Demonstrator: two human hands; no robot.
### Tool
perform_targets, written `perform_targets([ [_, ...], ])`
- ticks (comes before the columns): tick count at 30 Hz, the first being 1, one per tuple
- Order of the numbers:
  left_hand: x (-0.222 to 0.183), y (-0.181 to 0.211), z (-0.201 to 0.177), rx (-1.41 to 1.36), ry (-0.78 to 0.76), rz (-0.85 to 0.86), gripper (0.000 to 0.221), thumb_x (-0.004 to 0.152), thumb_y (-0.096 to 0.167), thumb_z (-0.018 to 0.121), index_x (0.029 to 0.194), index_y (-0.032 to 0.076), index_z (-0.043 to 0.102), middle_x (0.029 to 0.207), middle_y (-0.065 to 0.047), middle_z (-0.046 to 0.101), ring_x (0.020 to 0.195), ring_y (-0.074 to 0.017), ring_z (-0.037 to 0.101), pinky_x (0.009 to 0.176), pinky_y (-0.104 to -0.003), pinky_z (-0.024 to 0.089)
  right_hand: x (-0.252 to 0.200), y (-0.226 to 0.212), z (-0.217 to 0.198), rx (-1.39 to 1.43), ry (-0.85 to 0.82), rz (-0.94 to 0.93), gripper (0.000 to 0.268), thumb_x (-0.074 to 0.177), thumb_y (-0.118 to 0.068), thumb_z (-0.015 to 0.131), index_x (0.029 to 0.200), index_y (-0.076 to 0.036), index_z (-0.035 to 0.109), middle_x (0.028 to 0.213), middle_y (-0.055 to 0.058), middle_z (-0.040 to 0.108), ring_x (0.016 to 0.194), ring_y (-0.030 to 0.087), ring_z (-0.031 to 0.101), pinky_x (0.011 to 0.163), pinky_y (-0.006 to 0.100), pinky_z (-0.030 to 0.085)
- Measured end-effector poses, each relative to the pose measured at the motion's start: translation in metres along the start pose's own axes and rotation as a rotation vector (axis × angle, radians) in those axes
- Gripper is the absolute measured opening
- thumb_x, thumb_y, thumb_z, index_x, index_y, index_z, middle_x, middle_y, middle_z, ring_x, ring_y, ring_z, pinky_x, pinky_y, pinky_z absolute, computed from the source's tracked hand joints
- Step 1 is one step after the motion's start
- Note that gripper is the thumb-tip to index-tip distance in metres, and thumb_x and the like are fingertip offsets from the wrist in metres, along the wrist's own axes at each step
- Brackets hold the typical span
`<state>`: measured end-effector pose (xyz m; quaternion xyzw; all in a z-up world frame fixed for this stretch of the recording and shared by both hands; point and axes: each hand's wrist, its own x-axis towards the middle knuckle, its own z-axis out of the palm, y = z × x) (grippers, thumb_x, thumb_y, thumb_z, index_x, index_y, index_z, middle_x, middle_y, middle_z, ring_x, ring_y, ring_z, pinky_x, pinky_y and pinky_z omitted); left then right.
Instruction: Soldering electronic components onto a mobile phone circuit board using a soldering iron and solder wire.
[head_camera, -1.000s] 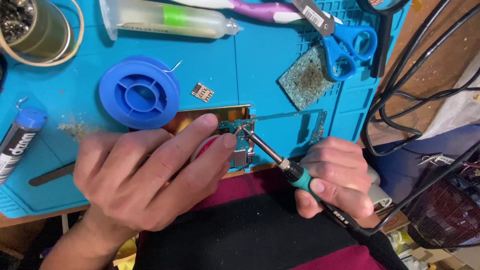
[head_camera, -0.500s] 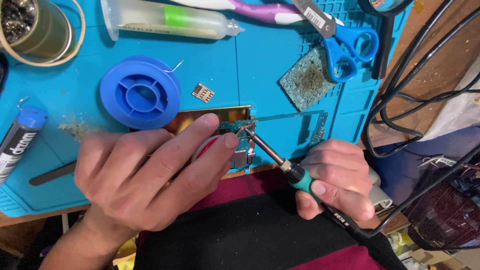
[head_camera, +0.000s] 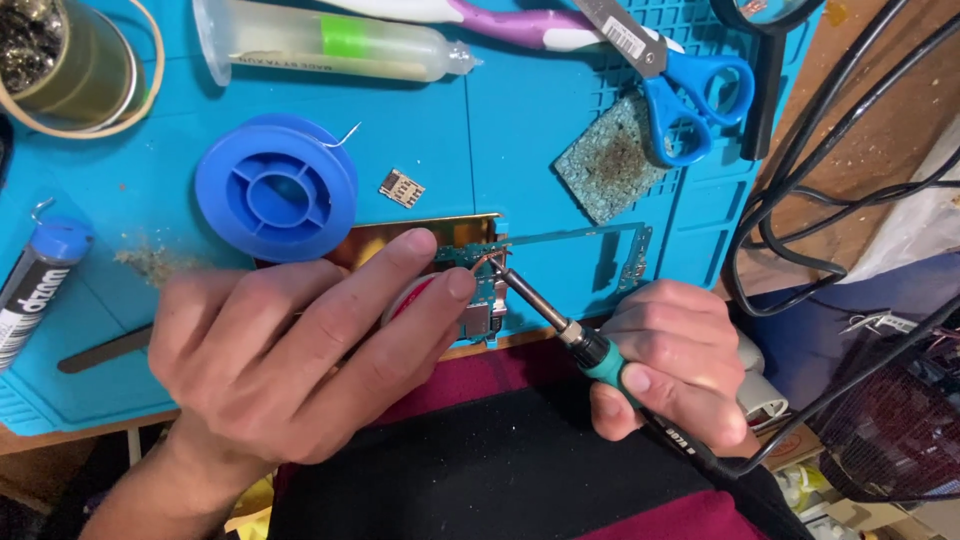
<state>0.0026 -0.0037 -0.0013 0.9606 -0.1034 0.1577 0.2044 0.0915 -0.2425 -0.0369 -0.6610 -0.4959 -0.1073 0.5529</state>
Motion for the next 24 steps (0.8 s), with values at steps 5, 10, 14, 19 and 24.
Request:
perform_targets([
  [5,0.003,0.000,0.000,-0.007,0.002,-0.005,0.014,0.102,0.030,0.077,0.113,0.022,0.074,0.107,0.003,0.077,0.069,-0.0137,0.057,0.063,-0.030,0.033,-0.001,-0.001,-0.003,0.002,-0.013,0.012,0.024,0.093,-0.016,0.052,0.086,-0.009,0.029,0.045,0.002,0.045,0.032,0.014,0.037,0.036,0.029,0.028],
  [10,0.002,0.000,0.000,0.005,-0.001,0.002,0.015,0.102,0.030,0.076,0.114,0.022,0.074,0.107,0.002,0.077,0.069,-0.0139,0.058,0.063,-0.031,0.033,-0.002,0.002,-0.004,0.012,-0.006,-0.024,0.023,0.092,-0.014,0.052,0.086,-0.009,0.030,0.044,0.002,0.042,0.031,0.014,0.032,0.035,0.030,0.024],
  [14,0.003,0.001,0.000,0.004,-0.004,0.003,0.015,0.102,0.029,0.076,0.114,0.022,0.074,0.108,0.002,0.077,0.070,-0.0140,0.058,0.063,-0.031,0.033,-0.002,0.002,-0.003,0.006,-0.001,-0.032,0.023,0.092,-0.014,0.052,0.086,-0.009,0.030,0.044,0.001,0.042,0.032,0.013,0.034,0.036,0.029,0.026],
  [19,0.004,0.000,0.001,0.006,0.007,0.015,0.015,0.102,0.029,0.076,0.115,0.021,0.074,0.108,0.002,0.077,0.069,-0.0139,0.058,0.062,-0.030,0.033,-0.004,-0.001,-0.007,-0.003,-0.049,0.020,0.024,0.094,-0.018,0.051,0.087,-0.010,0.030,0.047,0.002,0.046,0.033,0.014,0.040,0.037,0.029,0.030],
  [24,0.006,0.002,0.002,-0.003,0.045,0.019,0.010,0.102,0.028,0.071,0.110,0.024,0.074,0.109,0.004,0.075,0.072,-0.0136,0.060,0.063,-0.029,0.031,-0.003,-0.006,-0.012,0.105,0.011,0.098,0.025,0.094,-0.020,0.052,0.093,-0.010,0.030,0.046,0.000,0.040,0.034,0.013,0.037,0.036,0.028,0.032],
])
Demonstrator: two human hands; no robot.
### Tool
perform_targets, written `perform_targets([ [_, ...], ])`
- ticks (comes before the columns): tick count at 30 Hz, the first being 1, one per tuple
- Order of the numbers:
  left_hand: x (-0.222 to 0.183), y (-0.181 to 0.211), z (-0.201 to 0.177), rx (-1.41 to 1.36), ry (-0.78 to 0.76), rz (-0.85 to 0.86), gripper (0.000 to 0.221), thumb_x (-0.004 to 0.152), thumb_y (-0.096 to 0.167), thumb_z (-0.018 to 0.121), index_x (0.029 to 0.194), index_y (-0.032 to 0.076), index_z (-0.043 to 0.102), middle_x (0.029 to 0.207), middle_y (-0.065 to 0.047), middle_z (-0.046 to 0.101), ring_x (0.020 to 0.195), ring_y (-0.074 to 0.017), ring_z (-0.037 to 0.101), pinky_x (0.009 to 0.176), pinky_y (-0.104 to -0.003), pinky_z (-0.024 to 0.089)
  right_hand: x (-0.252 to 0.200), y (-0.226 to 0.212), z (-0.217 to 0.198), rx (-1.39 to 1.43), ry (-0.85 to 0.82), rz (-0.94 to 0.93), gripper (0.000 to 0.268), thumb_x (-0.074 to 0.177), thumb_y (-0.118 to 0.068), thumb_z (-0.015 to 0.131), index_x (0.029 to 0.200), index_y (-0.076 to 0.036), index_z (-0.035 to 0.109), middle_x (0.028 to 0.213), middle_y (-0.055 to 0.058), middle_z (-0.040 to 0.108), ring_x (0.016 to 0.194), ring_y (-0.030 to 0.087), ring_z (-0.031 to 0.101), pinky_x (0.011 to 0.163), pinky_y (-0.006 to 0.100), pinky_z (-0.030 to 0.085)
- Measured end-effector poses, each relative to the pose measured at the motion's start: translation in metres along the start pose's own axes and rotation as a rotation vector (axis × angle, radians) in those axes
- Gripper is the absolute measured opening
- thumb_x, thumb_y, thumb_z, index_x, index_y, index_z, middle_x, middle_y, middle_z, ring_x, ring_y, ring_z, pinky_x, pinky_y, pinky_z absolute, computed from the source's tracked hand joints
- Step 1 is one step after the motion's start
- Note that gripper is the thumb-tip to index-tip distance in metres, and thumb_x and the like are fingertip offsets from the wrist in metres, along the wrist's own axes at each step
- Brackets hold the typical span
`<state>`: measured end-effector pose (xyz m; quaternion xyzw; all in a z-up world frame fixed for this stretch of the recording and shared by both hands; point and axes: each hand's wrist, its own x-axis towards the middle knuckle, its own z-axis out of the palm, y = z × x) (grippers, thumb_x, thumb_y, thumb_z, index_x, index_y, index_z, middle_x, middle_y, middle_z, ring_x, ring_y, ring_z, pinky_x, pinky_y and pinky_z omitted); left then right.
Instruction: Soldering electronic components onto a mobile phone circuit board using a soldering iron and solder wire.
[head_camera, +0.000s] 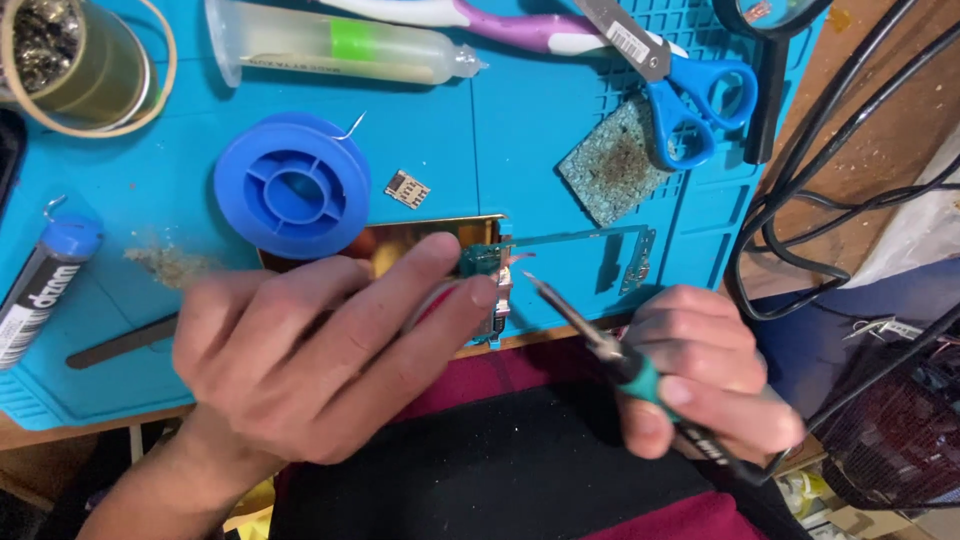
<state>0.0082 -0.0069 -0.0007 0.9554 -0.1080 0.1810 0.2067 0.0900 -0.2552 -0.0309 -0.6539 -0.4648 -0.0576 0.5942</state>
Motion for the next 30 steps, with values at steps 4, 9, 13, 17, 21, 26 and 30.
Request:
perform_targets([
  [4,-0.001,-0.002,-0.010,-0.111,0.060,0.012,0.015,0.100,0.024,0.061,0.108,0.020,0.073,0.104,0.003,0.075,0.073,-0.0117,0.057,0.064,-0.027,0.032,0.003,-0.016,0.009,-0.017,0.251,0.146,0.021,0.092,-0.019,0.053,0.095,-0.014,0.032,0.056,0.000,0.040,0.040,0.013,0.039,0.043,0.030,0.030],
  [9,-0.045,-0.018,-0.030,-0.074,0.095,0.030,0.029,0.097,0.036,0.086,0.112,0.016,0.071,0.106,-0.007,0.076,0.083,-0.0234,0.061,0.072,-0.036,0.036,0.000,-0.017,0.017,0.000,0.425,0.204,0.035,0.094,-0.028,0.056,0.093,-0.016,0.023,0.066,0.002,0.030,0.043,0.015,0.037,0.049,0.031,0.038],
  [13,-0.059,-0.006,-0.066,0.027,0.016,-0.109,0.018,0.099,0.029,0.075,0.105,0.012,0.079,0.102,-0.008,0.079,0.076,-0.0263,0.060,0.068,-0.040,0.037,0.020,-0.034,0.015,0.067,0.383,0.233,0.028,0.095,-0.029,0.056,0.102,-0.015,0.033,0.061,0.009,0.032,0.039,0.017,0.034,0.033,0.029,0.033],
  [17,-0.081,0.005,-0.077,0.129,0.027,-0.182,0.030,0.100,0.034,0.065,0.105,0.008,0.078,0.105,-0.011,0.079,0.079,-0.0273,0.063,0.074,-0.040,0.039,0.028,-0.055,0.014,-0.053,0.357,0.361,0.028,0.094,-0.026,0.056,0.103,-0.019,0.030,0.075,0.005,0.037,0.046,0.016,0.037,0.044,0.029,0.037],
  [21,-0.095,0.016,-0.074,0.165,0.090,-0.266,0.030,0.100,0.031,0.063,0.105,0.004,0.076,0.108,-0.012,0.078,0.084,-0.0289,0.063,0.080,-0.039,0.040,0.036,-0.067,0.006,-0.091,0.250,0.440,0.027,0.095,-0.022,0.052,0.101,-0.018,0.025,0.072,0.010,0.038,0.046,0.022,0.039,0.043,0.031,0.039],
  [26,-0.098,0.020,-0.069,0.196,0.112,-0.306,0.029,0.100,0.030,0.064,0.106,0.004,0.077,0.109,-0.009,0.077,0.090,-0.0302,0.061,0.083,-0.040,0.040,0.022,-0.055,-0.001,0.046,0.379,0.341,0.028,0.095,-0.029,0.057,0.102,-0.016,0.033,0.072,0.010,0.045,0.045,0.019,0.040,0.040,0.030,0.036],
  [30,-0.092,0.020,-0.069,0.165,0.150,-0.281,0.032,0.100,0.029,0.061,0.102,0.001,0.075,0.102,-0.011,0.076,0.092,-0.0310,0.061,0.083,-0.039,0.040,0.013,-0.048,-0.006,0.138,0.404,0.285,0.029,0.097,-0.033,0.056,0.101,-0.014,0.035,0.073,0.009,0.043,0.048,0.017,0.043,0.042,0.028,0.039],
])
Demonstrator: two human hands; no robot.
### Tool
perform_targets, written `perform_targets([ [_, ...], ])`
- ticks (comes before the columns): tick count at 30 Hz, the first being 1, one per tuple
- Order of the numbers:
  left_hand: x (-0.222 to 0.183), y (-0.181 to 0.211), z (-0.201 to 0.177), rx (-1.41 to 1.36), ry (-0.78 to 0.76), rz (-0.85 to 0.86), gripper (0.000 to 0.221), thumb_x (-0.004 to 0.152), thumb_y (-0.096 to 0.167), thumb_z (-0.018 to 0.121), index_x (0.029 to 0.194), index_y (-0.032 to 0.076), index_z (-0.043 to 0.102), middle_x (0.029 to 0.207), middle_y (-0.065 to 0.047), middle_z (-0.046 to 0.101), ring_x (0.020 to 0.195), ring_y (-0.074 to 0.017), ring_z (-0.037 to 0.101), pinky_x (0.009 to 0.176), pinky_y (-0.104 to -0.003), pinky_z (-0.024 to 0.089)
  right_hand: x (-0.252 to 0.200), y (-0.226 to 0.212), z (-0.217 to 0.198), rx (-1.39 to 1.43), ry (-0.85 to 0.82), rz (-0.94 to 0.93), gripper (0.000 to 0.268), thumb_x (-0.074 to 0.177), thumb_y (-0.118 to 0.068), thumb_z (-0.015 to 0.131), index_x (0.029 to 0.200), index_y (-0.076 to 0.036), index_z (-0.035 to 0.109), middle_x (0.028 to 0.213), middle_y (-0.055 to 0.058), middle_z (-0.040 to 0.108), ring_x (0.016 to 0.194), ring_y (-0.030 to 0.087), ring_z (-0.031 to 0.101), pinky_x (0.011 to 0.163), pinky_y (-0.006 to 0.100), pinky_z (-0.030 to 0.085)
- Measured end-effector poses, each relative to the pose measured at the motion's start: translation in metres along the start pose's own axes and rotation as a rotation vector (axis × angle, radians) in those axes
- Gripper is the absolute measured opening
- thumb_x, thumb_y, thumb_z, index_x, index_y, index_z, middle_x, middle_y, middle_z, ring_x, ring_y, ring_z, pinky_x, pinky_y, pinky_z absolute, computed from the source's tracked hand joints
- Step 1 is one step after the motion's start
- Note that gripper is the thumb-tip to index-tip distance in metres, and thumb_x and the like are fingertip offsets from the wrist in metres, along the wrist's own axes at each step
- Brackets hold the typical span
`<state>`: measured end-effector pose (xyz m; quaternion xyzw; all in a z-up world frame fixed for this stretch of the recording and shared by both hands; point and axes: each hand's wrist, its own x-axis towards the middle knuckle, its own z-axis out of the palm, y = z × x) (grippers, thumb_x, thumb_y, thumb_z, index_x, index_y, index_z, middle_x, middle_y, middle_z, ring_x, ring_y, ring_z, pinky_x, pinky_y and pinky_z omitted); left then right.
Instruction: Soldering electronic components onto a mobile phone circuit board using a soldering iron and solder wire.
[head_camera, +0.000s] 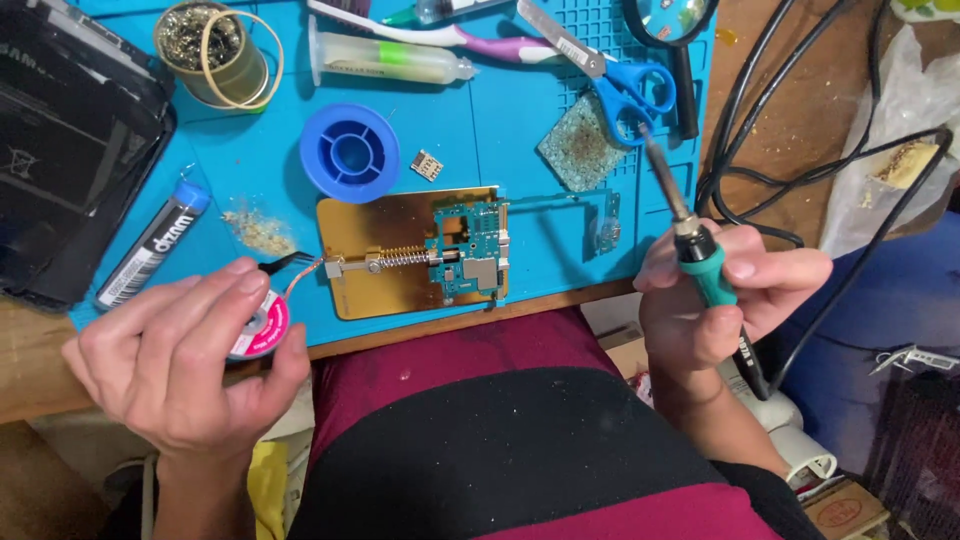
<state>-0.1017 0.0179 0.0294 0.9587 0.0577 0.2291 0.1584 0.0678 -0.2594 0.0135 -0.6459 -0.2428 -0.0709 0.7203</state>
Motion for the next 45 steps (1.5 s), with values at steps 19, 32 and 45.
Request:
perform_targets([
  [19,-0.015,0.008,-0.010,-0.078,0.024,0.088,0.031,0.091,0.039,0.067,0.091,0.009,0.074,0.073,-0.007,0.065,0.077,-0.0274,0.062,0.075,-0.040,0.034,0.002,-0.006,-0.005,-0.054,-0.044,-0.095,0.022,0.095,-0.020,0.057,0.103,-0.012,0.038,0.073,0.007,0.041,0.048,0.022,0.050,0.046,0.029,0.038],
  [32,-0.016,0.004,-0.001,-0.044,0.101,0.048,0.030,0.096,0.032,0.064,0.094,0.003,0.073,0.092,-0.011,0.075,0.087,-0.0326,0.064,0.082,-0.037,0.042,0.001,-0.008,-0.003,-0.095,-0.075,-0.071,0.024,0.094,-0.025,0.058,0.100,-0.013,0.038,0.066,0.005,0.044,0.050,0.020,0.052,0.052,0.029,0.037],
  [45,0.038,0.029,0.023,-0.208,-0.081,0.126,0.023,0.095,0.019,0.077,0.112,0.014,0.063,0.110,-0.003,0.071,0.093,-0.0236,0.066,0.083,-0.035,0.040,0.016,0.007,-0.017,-0.024,-0.275,-0.048,0.030,0.090,-0.010,0.058,0.107,-0.014,0.033,0.078,0.004,0.043,0.045,0.016,0.037,0.040,0.027,0.042],
])
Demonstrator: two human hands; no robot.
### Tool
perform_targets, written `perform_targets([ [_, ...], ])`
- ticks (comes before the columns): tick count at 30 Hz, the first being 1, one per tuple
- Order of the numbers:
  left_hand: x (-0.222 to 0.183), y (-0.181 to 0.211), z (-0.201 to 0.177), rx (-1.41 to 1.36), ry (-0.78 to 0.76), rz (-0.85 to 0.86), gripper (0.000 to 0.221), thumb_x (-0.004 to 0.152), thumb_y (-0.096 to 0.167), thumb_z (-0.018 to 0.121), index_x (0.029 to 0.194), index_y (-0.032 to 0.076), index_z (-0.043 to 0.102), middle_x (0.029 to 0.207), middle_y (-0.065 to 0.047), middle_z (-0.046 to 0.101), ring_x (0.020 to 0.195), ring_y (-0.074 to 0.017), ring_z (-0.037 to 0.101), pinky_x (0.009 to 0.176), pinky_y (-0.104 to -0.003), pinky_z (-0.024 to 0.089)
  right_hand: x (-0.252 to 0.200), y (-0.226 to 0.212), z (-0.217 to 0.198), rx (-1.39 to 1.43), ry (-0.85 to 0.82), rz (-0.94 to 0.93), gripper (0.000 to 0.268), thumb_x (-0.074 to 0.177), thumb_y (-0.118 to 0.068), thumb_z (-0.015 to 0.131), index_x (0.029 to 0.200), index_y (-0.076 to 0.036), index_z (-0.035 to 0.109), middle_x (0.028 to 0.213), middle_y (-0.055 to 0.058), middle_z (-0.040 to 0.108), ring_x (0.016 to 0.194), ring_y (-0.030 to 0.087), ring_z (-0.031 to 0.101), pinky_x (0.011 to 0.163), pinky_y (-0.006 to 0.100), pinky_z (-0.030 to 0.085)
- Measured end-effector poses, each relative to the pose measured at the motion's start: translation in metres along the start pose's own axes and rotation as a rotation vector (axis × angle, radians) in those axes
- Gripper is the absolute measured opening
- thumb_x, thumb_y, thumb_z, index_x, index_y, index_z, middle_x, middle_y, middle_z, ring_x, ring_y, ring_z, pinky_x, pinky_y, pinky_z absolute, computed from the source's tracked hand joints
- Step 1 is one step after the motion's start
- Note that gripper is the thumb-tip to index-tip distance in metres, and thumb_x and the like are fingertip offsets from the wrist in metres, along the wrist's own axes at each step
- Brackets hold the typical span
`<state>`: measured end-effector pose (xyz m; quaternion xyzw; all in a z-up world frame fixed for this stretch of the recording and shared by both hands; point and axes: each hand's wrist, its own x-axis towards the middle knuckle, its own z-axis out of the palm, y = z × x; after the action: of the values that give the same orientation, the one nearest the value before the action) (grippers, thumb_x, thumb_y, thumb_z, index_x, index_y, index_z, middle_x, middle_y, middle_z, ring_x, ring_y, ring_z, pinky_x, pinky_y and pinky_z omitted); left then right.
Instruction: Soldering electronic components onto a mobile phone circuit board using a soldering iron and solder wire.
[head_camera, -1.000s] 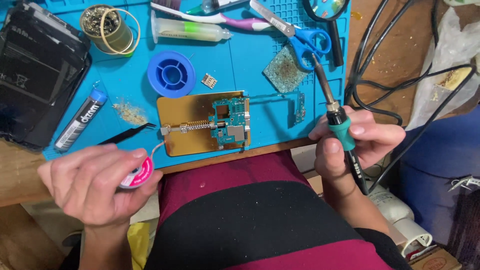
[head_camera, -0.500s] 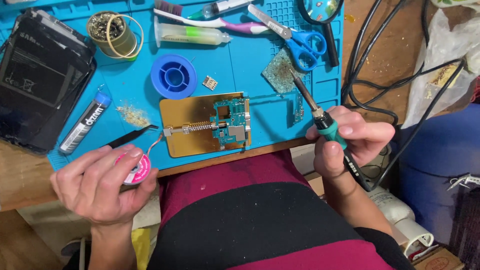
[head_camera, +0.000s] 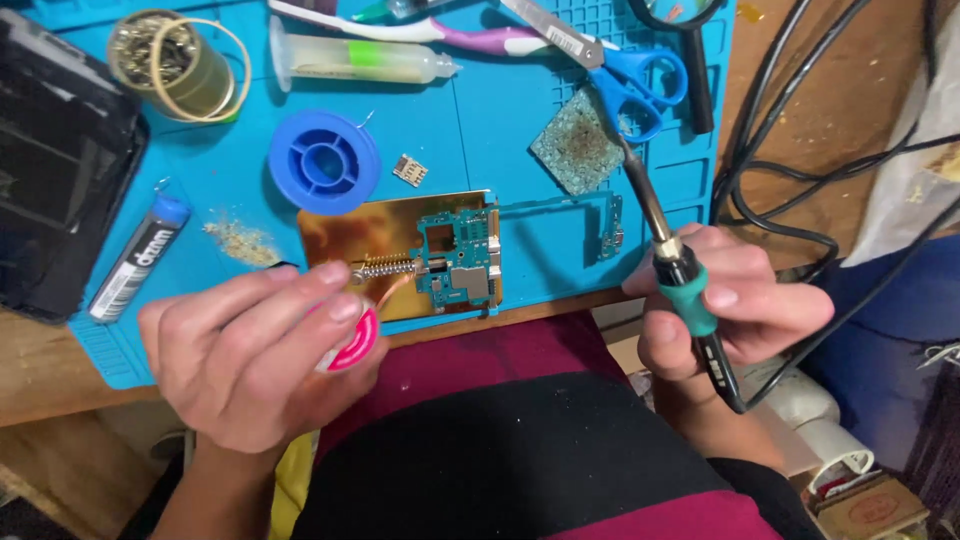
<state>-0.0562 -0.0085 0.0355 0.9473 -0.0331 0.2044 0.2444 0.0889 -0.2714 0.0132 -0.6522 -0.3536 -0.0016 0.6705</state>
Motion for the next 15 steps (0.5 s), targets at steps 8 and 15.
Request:
perform_targets([
  [8,0.030,0.008,0.028,0.017,-0.109,-0.091,0.015,0.097,0.027,0.072,0.106,0.015,0.068,0.109,-0.002,0.075,0.093,-0.0226,0.065,0.073,-0.037,0.038,-0.005,0.024,-0.013,-0.008,-0.232,-0.105,0.025,0.090,-0.011,0.057,0.107,-0.009,0.038,0.073,0.008,0.057,0.058,0.020,0.059,0.055,0.030,0.045],
  [15,0.033,-0.007,0.037,0.012,-0.087,-0.035,0.013,0.097,0.026,0.070,0.105,0.015,0.072,0.108,-0.003,0.075,0.086,-0.0236,0.065,0.069,-0.035,0.040,-0.004,0.029,0.001,-0.141,-0.301,-0.131,0.020,0.091,-0.017,0.055,0.096,-0.008,0.037,0.059,0.009,0.057,0.045,0.022,0.054,0.048,0.033,0.036],
])
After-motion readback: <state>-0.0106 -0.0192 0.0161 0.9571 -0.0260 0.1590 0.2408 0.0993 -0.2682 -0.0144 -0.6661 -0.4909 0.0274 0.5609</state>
